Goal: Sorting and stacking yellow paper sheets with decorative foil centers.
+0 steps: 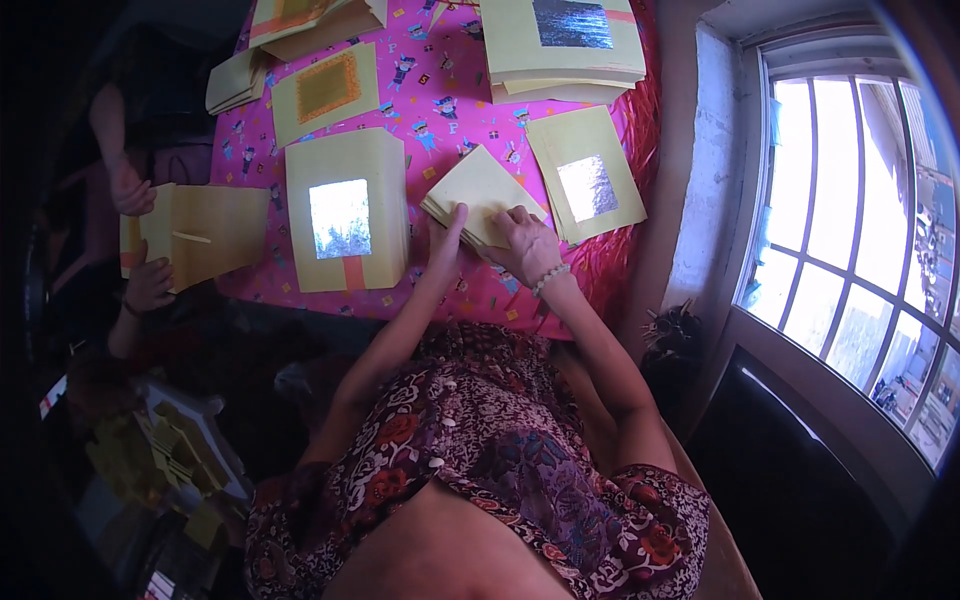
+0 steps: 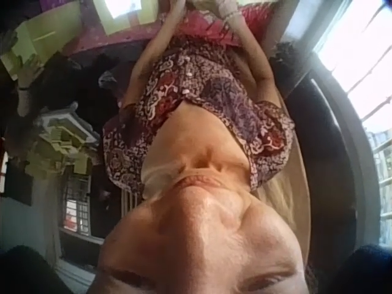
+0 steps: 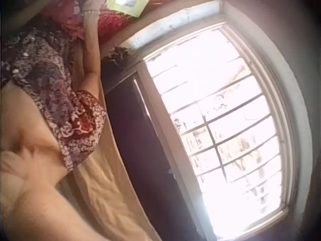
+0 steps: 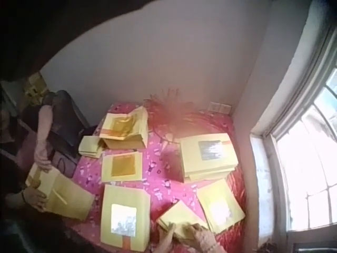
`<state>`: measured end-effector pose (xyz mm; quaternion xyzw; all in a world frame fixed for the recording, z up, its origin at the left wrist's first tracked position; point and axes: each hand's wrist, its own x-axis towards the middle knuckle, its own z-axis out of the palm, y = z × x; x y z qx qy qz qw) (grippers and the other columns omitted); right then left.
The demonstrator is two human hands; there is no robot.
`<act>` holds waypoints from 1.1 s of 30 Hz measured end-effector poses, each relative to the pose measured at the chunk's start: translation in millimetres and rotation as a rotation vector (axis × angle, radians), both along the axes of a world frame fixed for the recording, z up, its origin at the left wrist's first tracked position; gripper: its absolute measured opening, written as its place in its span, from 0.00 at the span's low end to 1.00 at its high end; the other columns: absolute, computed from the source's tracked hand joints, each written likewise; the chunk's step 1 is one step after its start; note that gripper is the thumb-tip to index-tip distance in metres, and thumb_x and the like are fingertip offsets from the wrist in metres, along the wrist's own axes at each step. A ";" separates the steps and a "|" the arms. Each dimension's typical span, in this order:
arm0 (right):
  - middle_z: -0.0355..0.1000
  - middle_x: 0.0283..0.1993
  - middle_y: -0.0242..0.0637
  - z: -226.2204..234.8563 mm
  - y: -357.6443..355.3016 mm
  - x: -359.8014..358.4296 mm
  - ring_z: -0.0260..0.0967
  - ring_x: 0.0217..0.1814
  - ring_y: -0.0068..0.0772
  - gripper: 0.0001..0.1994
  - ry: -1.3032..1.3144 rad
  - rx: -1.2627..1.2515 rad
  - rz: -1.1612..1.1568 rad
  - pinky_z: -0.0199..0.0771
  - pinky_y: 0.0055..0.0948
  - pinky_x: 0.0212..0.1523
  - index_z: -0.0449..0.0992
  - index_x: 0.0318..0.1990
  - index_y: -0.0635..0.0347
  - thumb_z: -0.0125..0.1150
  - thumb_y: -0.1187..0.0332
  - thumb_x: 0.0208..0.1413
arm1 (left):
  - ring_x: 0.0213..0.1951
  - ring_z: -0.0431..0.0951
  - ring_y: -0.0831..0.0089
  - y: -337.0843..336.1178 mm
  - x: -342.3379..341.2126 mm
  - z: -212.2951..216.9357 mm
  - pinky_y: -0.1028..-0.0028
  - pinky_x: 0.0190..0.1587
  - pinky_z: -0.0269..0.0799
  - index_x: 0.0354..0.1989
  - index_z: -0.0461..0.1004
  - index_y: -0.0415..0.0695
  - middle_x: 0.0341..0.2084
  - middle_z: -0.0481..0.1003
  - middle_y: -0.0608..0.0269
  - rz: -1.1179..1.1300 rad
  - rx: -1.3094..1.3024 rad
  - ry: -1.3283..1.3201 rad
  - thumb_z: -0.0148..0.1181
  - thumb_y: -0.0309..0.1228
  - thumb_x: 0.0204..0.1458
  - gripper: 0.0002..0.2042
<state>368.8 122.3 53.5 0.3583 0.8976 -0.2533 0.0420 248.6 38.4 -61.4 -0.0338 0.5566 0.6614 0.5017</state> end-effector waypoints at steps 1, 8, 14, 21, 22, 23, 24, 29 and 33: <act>0.71 0.41 0.44 -0.7 3.1 1.0 0.73 0.42 0.48 0.23 0.052 -0.030 0.039 0.74 0.41 0.43 0.72 0.48 0.58 0.69 0.60 0.44 | 0.56 0.66 0.68 -4.7 -1.8 -7.5 0.68 0.58 0.63 0.65 0.47 0.37 0.56 0.64 0.53 -0.018 0.077 -0.019 0.68 0.39 0.51 0.40; 0.72 0.34 0.45 -4.8 11.8 2.0 0.74 0.37 0.49 0.13 0.083 0.024 0.000 0.76 0.43 0.38 0.73 0.39 0.57 0.60 0.62 0.48 | 0.61 0.62 0.67 -12.9 2.8 -14.0 0.68 0.63 0.56 0.67 0.48 0.41 0.60 0.61 0.54 0.027 0.128 -0.026 0.65 0.38 0.53 0.39; 0.74 0.36 0.44 -16.4 5.1 3.4 0.75 0.35 0.49 0.14 0.074 0.089 -0.010 0.76 0.43 0.37 0.73 0.44 0.55 0.58 0.68 0.47 | 0.57 0.65 0.66 -5.1 4.6 -8.6 0.68 0.60 0.60 0.66 0.47 0.39 0.56 0.64 0.53 0.043 0.077 0.064 0.68 0.34 0.49 0.41; 0.73 0.25 0.49 38.4 37.0 -30.5 0.73 0.26 0.54 0.07 0.180 0.163 -0.107 0.74 0.48 0.28 0.69 0.37 0.58 0.54 0.67 0.53 | 0.55 0.67 0.65 -4.7 3.9 -14.0 0.67 0.58 0.63 0.63 0.50 0.38 0.54 0.65 0.53 0.164 0.009 0.049 0.67 0.31 0.47 0.38; 0.73 0.25 0.49 48.3 43.6 -38.0 0.73 0.26 0.54 0.06 0.244 0.183 -0.116 0.74 0.48 0.28 0.68 0.37 0.58 0.54 0.67 0.53 | 0.55 0.67 0.65 -4.8 7.8 -13.6 0.67 0.58 0.63 0.63 0.50 0.38 0.54 0.65 0.52 0.158 0.022 0.080 0.67 0.30 0.47 0.37; 0.73 0.24 0.49 53.1 49.5 -49.7 0.73 0.26 0.54 0.07 0.244 0.209 -0.101 0.73 0.48 0.27 0.67 0.37 0.59 0.54 0.68 0.53 | 0.54 0.67 0.65 -6.9 9.7 -12.5 0.67 0.57 0.63 0.62 0.51 0.37 0.53 0.65 0.52 0.160 0.026 0.077 0.68 0.31 0.46 0.38; 0.73 0.24 0.49 51.2 55.0 -63.4 0.73 0.25 0.54 0.07 0.248 0.241 -0.088 0.74 0.48 0.27 0.67 0.37 0.59 0.55 0.68 0.53 | 0.54 0.67 0.65 -8.8 11.1 -11.8 0.67 0.57 0.63 0.62 0.51 0.37 0.53 0.65 0.52 0.164 0.030 0.080 0.68 0.31 0.46 0.38; 0.74 0.29 0.48 7.7 91.6 -144.0 0.76 0.28 0.49 0.07 0.209 0.443 0.007 0.74 0.45 0.27 0.68 0.41 0.56 0.52 0.69 0.56 | 0.55 0.66 0.64 -15.4 14.9 -11.4 0.66 0.57 0.63 0.62 0.52 0.36 0.54 0.64 0.51 0.115 -0.046 0.060 0.69 0.32 0.44 0.39; 0.74 0.34 0.45 -38.6 126.3 -180.5 0.77 0.33 0.44 0.07 0.145 0.593 0.110 0.77 0.39 0.28 0.68 0.41 0.61 0.49 0.73 0.56 | 0.54 0.66 0.63 -11.0 16.8 -12.3 0.66 0.58 0.62 0.62 0.51 0.35 0.54 0.63 0.51 0.116 -0.014 0.065 0.68 0.31 0.44 0.39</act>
